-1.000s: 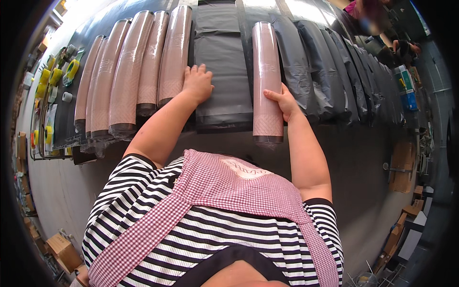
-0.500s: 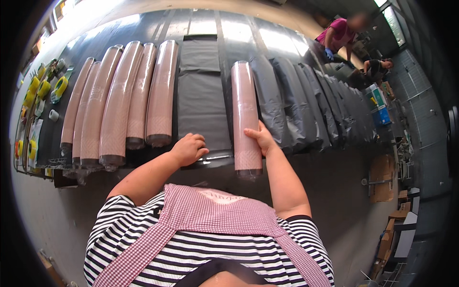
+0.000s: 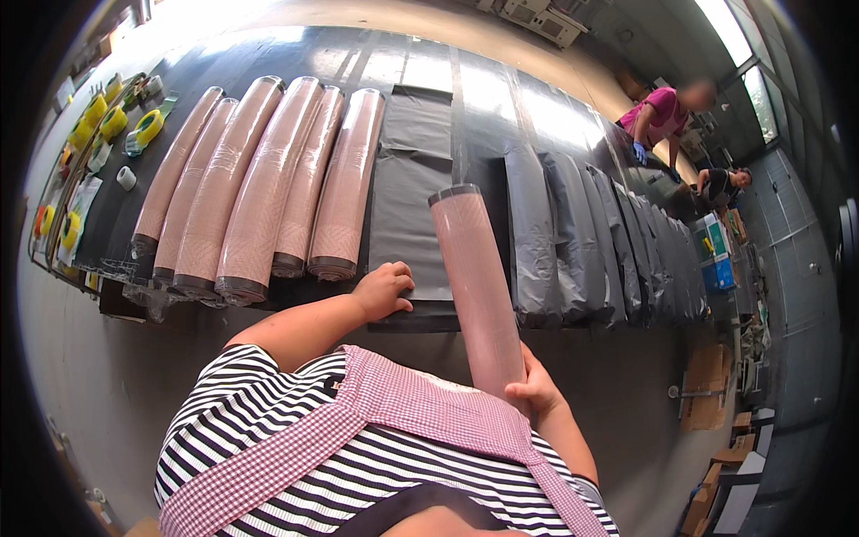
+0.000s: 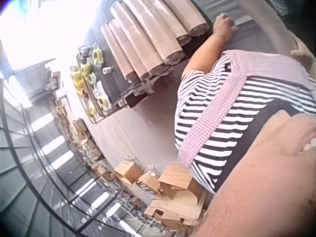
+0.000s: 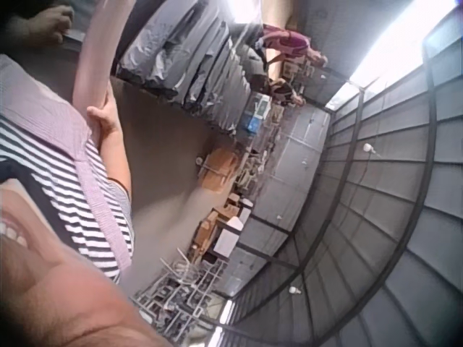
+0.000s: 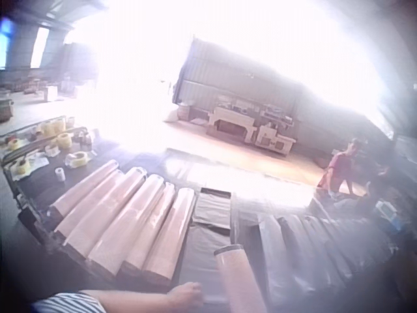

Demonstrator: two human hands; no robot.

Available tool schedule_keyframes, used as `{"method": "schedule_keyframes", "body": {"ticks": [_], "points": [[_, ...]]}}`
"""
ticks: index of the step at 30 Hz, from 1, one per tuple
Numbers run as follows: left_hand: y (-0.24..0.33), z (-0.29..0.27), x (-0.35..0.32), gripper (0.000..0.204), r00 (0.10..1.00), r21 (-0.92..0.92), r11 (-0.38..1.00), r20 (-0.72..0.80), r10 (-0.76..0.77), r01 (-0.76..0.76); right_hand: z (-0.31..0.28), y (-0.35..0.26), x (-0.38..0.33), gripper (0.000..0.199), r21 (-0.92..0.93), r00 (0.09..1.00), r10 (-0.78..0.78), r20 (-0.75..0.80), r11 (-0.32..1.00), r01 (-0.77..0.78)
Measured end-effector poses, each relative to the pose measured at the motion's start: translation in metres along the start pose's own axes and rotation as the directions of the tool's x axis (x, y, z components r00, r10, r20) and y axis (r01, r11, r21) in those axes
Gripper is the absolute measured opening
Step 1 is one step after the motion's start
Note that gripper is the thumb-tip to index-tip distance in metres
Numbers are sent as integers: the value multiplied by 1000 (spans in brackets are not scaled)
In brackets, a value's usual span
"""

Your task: The person puts plastic tubes inside gray plastic bags on a work table. They handle the items one at a time, sliding each tube into a bag, sealing it with tape, and placing the finished item aside.

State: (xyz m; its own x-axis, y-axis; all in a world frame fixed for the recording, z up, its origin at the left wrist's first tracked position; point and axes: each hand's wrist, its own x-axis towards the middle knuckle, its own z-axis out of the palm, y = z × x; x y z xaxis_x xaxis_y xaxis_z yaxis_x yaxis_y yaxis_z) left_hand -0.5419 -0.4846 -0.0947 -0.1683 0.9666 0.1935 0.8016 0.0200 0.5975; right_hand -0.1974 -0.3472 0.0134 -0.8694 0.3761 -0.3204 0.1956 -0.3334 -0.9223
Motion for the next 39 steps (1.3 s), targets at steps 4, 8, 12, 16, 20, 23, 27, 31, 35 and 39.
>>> {"method": "schedule_keyframes", "body": {"ticks": [4,8,12,16,20,23,27,31,35,39], "points": [[6,9,23,37,995,-37,995,-42,-89,88,17,7,-23,110,62,993,114,-35,992,-112],[0,28,32,23,986,78,994,-141,86,-76,23,24,-43,109,8,980,148,-134,989,-148],[-3,28,29,13,949,379,879,-10,317,-289,16,63,-63,113,31,961,153,-229,988,-150],[-11,30,34,7,972,284,939,-73,221,-192,39,51,-63,116,1,919,226,-324,971,-239],[-17,23,56,14,983,-229,966,-112,-147,119,49,48,-67,117,-49,926,149,-348,983,-177],[-24,9,68,16,901,-661,640,135,-412,392,42,53,-70,118,-156,949,86,-304,978,-139],[-19,6,79,16,889,-901,293,177,-422,319,59,30,-67,122,-226,905,191,-380,930,-291],[-2,-18,79,14,963,-674,703,44,-268,226,45,35,-68,121,-413,924,112,-366,870,-269],[-14,-23,97,11,932,-220,948,-332,149,-230,35,36,-38,115,-272,958,40,-285,955,-121],[-49,-27,160,10,930,-351,936,-333,-157,32,40,15,43,113,-395,960,-13,-281,913,-103]]}}
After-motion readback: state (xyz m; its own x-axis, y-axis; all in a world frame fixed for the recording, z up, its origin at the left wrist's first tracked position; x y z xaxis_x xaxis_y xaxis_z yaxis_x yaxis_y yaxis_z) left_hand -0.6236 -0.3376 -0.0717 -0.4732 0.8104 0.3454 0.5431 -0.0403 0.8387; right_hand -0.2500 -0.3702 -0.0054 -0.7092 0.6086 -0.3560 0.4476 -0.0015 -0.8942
